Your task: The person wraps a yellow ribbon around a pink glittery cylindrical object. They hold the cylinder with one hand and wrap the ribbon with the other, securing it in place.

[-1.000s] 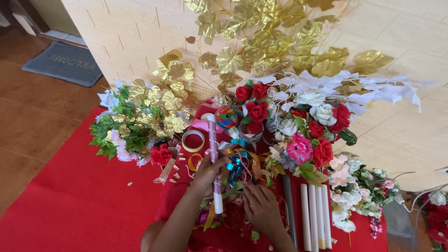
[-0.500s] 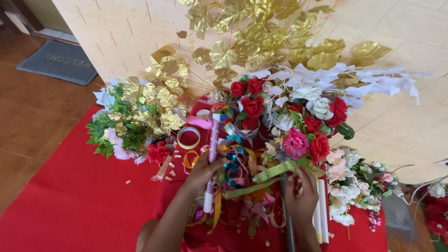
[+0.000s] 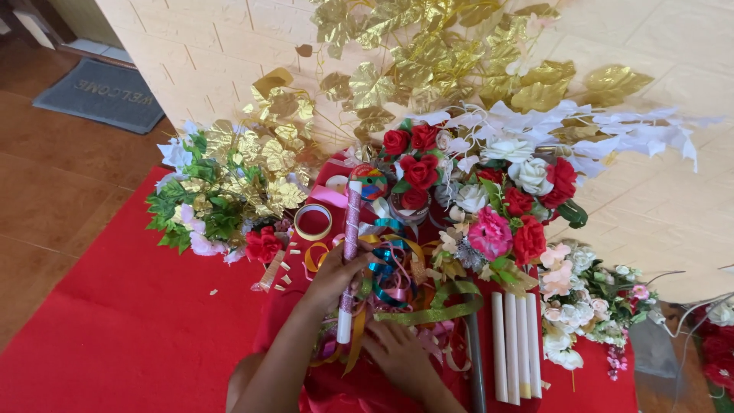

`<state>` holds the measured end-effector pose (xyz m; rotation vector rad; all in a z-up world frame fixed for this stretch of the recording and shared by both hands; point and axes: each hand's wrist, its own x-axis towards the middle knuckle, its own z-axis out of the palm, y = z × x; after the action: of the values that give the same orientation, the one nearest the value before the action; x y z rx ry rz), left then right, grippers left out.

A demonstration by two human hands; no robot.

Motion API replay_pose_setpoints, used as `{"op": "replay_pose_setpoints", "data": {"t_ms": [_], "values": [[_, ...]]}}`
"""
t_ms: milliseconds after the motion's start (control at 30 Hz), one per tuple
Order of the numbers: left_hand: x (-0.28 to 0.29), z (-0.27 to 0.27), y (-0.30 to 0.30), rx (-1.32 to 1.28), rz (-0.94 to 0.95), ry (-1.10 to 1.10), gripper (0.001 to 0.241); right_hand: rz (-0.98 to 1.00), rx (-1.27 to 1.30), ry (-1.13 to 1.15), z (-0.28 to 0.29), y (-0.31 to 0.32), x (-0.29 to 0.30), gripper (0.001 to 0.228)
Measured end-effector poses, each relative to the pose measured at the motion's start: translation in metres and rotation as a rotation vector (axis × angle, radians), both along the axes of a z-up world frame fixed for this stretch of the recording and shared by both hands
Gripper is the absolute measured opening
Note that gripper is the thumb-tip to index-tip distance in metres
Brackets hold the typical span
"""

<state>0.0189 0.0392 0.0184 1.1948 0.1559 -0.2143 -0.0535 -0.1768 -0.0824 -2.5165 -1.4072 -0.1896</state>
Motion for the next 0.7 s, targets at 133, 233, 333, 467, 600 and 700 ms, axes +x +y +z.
{"op": "replay_pose_setpoints", "data": {"t_ms": [133, 233, 333, 467, 600, 700], "values": [[-0.001, 0.004, 0.004, -0.015, -0.009, -0.014, 0.019, 0.096, 0.072, -0.18, -0.01, 0.014, -0.01, 0.041], [-0.002, 0.009, 0.005, -0.004, 0.009, 0.004, 0.016, 0.095, 0.166, -0.152, 0.014, 0.019, -0.006, 0.021], [-0.002, 0.005, 0.005, -0.015, 0.039, 0.002, 0.015, 0.051, 0.382, -0.044, 0.022, 0.014, 0.002, 0.019], [-0.008, 0.009, 0.002, -0.005, -0.037, -0.026, 0.021, -0.219, 0.632, 0.391, 0.037, -0.004, 0.012, 0.018], [-0.012, 0.015, -0.005, -0.011, -0.115, -0.036, 0.021, -0.331, 0.752, 0.292, 0.051, -0.014, 0.02, 0.011], [-0.01, 0.012, -0.007, 0.094, -0.165, -0.009, 0.028, -0.306, 0.741, 0.242, 0.045, -0.019, 0.025, 0.012]]}}
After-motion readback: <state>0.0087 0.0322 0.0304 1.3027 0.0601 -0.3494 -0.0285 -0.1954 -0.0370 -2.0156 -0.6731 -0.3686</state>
